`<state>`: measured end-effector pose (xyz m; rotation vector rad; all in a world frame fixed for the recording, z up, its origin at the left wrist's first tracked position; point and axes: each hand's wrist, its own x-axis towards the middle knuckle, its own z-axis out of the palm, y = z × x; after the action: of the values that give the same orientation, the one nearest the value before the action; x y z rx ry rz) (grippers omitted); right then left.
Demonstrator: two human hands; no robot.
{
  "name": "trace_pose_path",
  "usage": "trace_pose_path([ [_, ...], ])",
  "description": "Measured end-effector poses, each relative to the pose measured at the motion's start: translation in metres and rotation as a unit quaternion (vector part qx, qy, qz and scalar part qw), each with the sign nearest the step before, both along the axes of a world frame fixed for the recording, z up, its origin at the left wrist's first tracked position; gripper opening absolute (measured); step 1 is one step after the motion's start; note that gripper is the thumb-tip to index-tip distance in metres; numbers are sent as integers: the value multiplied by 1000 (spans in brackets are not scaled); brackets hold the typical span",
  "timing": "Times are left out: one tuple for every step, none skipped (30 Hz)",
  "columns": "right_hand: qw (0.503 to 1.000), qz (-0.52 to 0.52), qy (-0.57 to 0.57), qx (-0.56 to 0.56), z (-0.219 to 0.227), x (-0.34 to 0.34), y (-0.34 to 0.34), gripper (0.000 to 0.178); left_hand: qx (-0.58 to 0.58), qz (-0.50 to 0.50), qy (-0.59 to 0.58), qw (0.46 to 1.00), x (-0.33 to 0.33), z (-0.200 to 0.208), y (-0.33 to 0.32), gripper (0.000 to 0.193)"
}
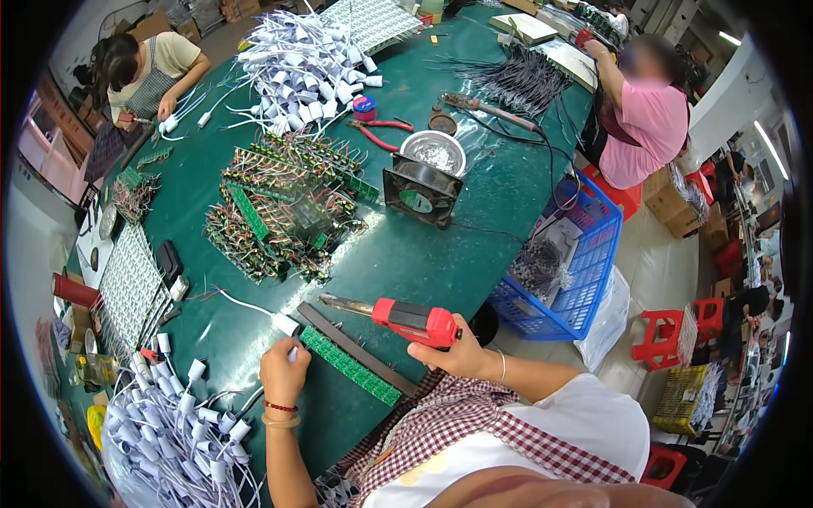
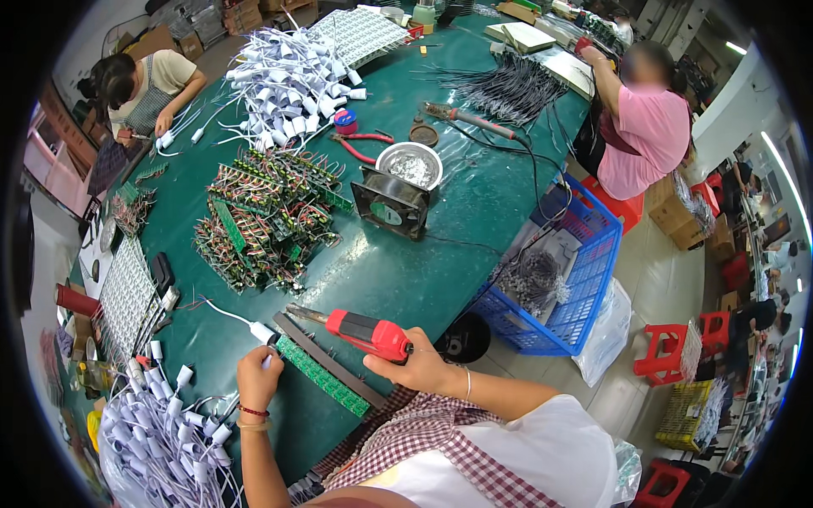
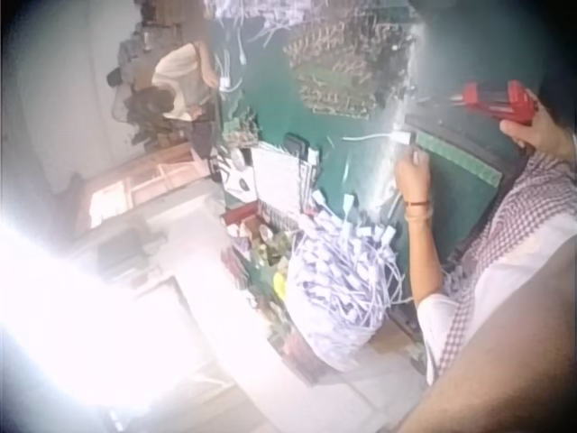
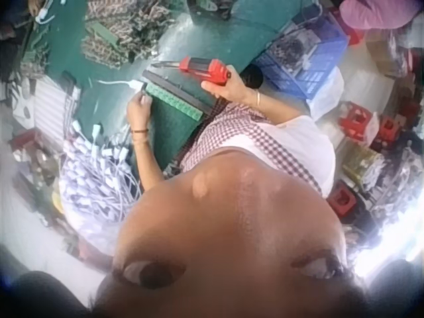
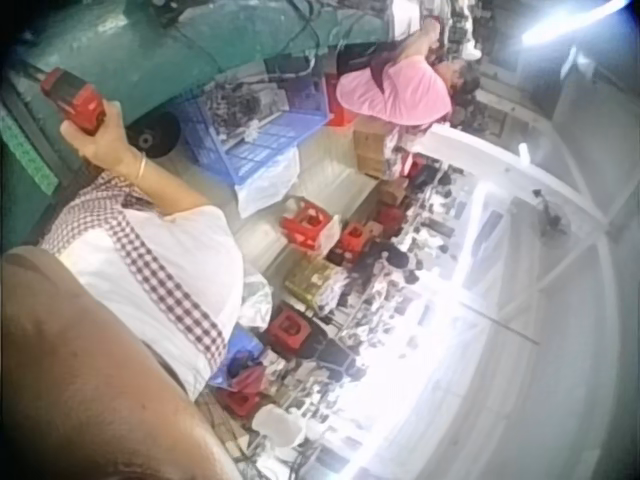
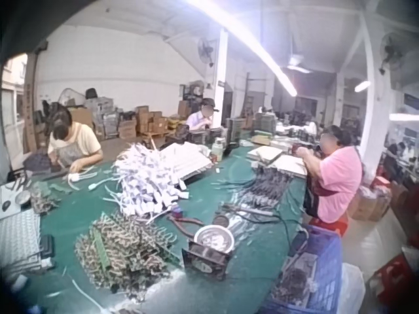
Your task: Assembling white bulb sockets onto a green circuit board using a hot glue gun.
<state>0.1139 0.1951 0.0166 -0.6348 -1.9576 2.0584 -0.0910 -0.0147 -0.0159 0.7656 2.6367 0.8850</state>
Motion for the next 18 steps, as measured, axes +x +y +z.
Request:
trace_pose_path([
  [1000, -1, 1, -1, 3, -1, 1, 21, -1, -1, 1, 1000, 0, 0, -1, 14],
  [1000, 4, -2, -10, 7, -1, 1, 22, -2, -2, 0, 1000, 0, 0, 0, 14],
  [1000, 10, -5, -20, 9, -1, 2, 22, -3, -3, -2, 1000, 0, 0, 0, 14],
  [1000, 8, -4, -18, 9, -1, 2, 22, -1, -5, 0, 1000, 0, -1, 1, 14],
  [1000, 8, 1, -11, 9, -1, 3, 22, 11, -5, 15, 1000, 0, -3, 1, 14],
  [1000, 9, 5, -4, 8, -1, 3, 23, 23, -5, 31, 999, -1, -4, 1, 13],
  [1000, 9, 6, -4, 8, -2, 3, 23, 23, -5, 31, 999, -1, -3, 2, 13],
  [1000, 7, 7, -5, 7, -2, 3, 23, 2, 2, 7, 1000, -1, -1, 2, 14],
  [1000, 4, 7, -6, 7, -1, 3, 23, -19, 10, -17, 1000, -2, 1, 3, 15],
  [1000, 3, 7, -6, 6, -1, 3, 23, -20, 8, -17, 1000, -2, 2, 4, 15],
  [1000, 2, 9, -1, 5, -1, 3, 22, -24, 8, -15, 1000, -2, 3, 4, 15],
  [1000, 1, 11, 5, 5, -1, 3, 22, -29, 8, -13, 999, -1, 3, 5, 15],
  [1000, 0, 11, 5, 5, -1, 4, 22, -28, 7, -13, 999, -1, 3, 5, 15],
  [1000, 6, 20, -9, 7, -2, 4, 21, -30, 9, -13, 999, -1, 3, 4, 16],
  [999, 11, 30, -23, 8, -2, 4, 21, -31, 10, -13, 999, -1, 3, 4, 16],
  [999, 9, 30, -23, 9, -2, 4, 21, -31, 8, -13, 999, -1, 3, 4, 16],
  [999, 7, 27, -28, 11, -2, 3, 20, -30, 9, -11, 999, 0, 4, 3, 16],
  [999, 4, 24, -33, 12, -3, 2, 20, -30, 10, -9, 999, 0, 4, 2, 16],
])
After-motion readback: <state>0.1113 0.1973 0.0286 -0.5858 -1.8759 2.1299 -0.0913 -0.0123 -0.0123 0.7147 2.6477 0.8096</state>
